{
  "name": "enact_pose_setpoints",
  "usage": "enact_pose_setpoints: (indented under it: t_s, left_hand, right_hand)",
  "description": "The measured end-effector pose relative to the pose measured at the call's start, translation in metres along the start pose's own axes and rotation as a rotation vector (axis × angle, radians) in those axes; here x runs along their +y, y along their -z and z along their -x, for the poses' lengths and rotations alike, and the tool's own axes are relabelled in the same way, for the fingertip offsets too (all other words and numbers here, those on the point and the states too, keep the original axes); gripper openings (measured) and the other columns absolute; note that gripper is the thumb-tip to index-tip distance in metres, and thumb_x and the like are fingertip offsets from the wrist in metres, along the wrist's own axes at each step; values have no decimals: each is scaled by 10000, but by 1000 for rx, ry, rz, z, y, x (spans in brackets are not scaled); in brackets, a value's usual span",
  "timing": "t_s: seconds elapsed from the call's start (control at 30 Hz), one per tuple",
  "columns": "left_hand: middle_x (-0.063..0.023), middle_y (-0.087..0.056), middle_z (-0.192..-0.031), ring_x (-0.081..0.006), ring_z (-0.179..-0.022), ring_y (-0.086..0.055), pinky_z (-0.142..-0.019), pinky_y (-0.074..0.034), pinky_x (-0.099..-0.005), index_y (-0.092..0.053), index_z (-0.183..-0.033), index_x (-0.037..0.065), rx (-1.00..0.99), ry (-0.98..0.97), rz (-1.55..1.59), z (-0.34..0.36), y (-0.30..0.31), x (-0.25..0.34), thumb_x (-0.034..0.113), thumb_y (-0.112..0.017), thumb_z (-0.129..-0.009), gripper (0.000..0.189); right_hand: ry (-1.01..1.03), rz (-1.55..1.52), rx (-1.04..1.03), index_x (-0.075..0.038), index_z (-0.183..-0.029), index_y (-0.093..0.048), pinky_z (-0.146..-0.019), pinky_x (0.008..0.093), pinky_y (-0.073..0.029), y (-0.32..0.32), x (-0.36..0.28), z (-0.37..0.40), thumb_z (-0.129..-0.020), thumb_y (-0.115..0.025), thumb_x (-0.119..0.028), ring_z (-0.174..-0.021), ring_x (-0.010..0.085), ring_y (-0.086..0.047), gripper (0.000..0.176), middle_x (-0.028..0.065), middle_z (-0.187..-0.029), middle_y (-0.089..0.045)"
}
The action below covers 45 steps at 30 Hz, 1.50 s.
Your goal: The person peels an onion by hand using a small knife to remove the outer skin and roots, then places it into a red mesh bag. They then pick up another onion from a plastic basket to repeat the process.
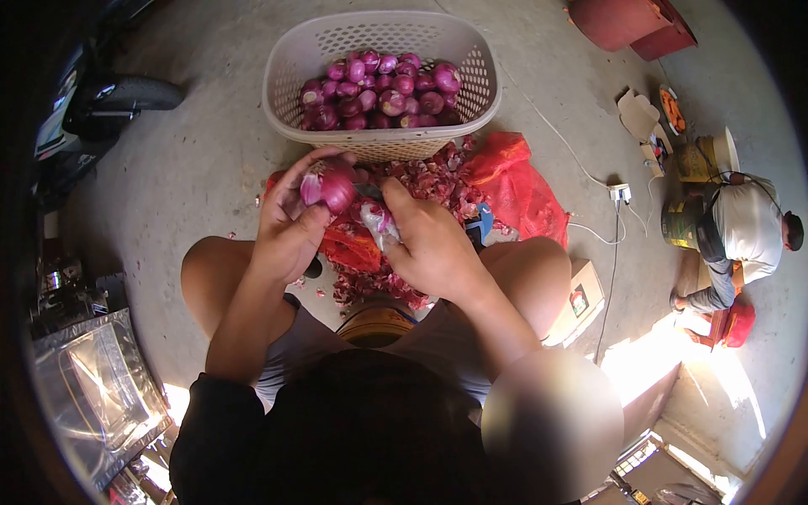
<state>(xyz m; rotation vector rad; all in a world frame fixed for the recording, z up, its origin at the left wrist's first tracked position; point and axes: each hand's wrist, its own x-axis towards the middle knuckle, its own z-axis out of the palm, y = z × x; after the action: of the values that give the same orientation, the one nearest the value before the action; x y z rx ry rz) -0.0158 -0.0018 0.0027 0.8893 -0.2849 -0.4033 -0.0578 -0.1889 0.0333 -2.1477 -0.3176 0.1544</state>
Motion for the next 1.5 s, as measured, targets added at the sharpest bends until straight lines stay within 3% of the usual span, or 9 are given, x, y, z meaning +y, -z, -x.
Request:
enact_pose_setpoints:
  t_s: [0.1,0.3,0.7,0.8,0.9,1.0,1.1,1.3,1.5]
  left_hand:
    - [-162,-433,-1323,-291,-1216,-450,-1038,-348,-378,-313,-1341,-29,12,-21,69,1,-3,-5,158,-646,-829,639]
    - [-168,-358,-1385,-295,-1281,-371,-1040,-369,-351,-265,-1369,-1,75,-8,261,4,-17,-10,237,-583,-878,631]
    - [-150,-363,-1394,-305,-1304,-339,-994,-397,-313,-312,-1357,22,77,-23,314,2,-9,-7,323,-538,-899,593]
    - [-159,-413,-1356,-291,-1248,-419,-983,-406,-338,-332,-1349,16,108,-60,214,0,-11,-3,316,-570,-885,602]
    - [-166,-456,-1313,-261,-1162,-503,-964,-419,-363,-352,-1330,-2,101,-125,-242,-2,-1,2,331,-636,-841,656]
    - [-167,-505,-1254,-228,-1093,-546,-950,-430,-363,-372,-1305,-24,51,-181,-399,-2,3,5,350,-690,-794,709]
    - [-101,-553,-1177,-156,-1071,-528,-927,-422,-303,-460,-1239,-24,27,-54,-144,2,6,3,182,-698,-803,537]
    - [-106,-552,-1182,-163,-1085,-525,-961,-400,-322,-492,-1216,-47,-78,96,-36,5,1,8,318,-630,-853,533]
    - [-136,-538,-1213,-193,-1127,-514,-985,-394,-349,-464,-1250,-53,-94,127,98,3,-7,10,304,-590,-879,530]
  right_hand:
    - [27,-4,52,50,-1160,-405,-623,462,-448,-4,0,1,-716,-558,-16,-728,427,-576,474,243,-728,-561]
    - [-10,-157,107,53,-1198,-368,-632,470,-451,-17,-1,-1,-720,-550,-19,-738,426,-578,517,248,-748,-566]
    - [71,88,-12,17,-1161,-409,-641,473,-456,-12,0,-2,-721,-565,-55,-759,425,-580,472,241,-804,-576]
    - [51,82,-18,5,-1126,-443,-637,464,-458,-8,3,0,-726,-569,-62,-754,416,-585,425,220,-785,-580]
    - [78,34,90,-8,-1075,-483,-621,452,-455,4,11,2,-731,-584,-72,-736,404,-588,364,197,-752,-577]
    - [86,-48,39,-12,-1032,-512,-613,437,-456,15,13,-1,-715,-615,-94,-722,393,-589,344,181,-725,-573]
    - [224,7,25,-17,-1020,-529,-617,429,-453,20,19,-6,-664,-648,-115,-722,389,-586,388,180,-761,-578]
    - [252,97,-48,-5,-1001,-547,-650,421,-462,27,13,-16,-596,-647,-125,-760,390,-580,434,190,-816,-583]
    - [355,90,-14,1,-935,-563,-601,375,-445,22,16,-22,-620,-719,-148,-682,341,-577,381,157,-753,-577]
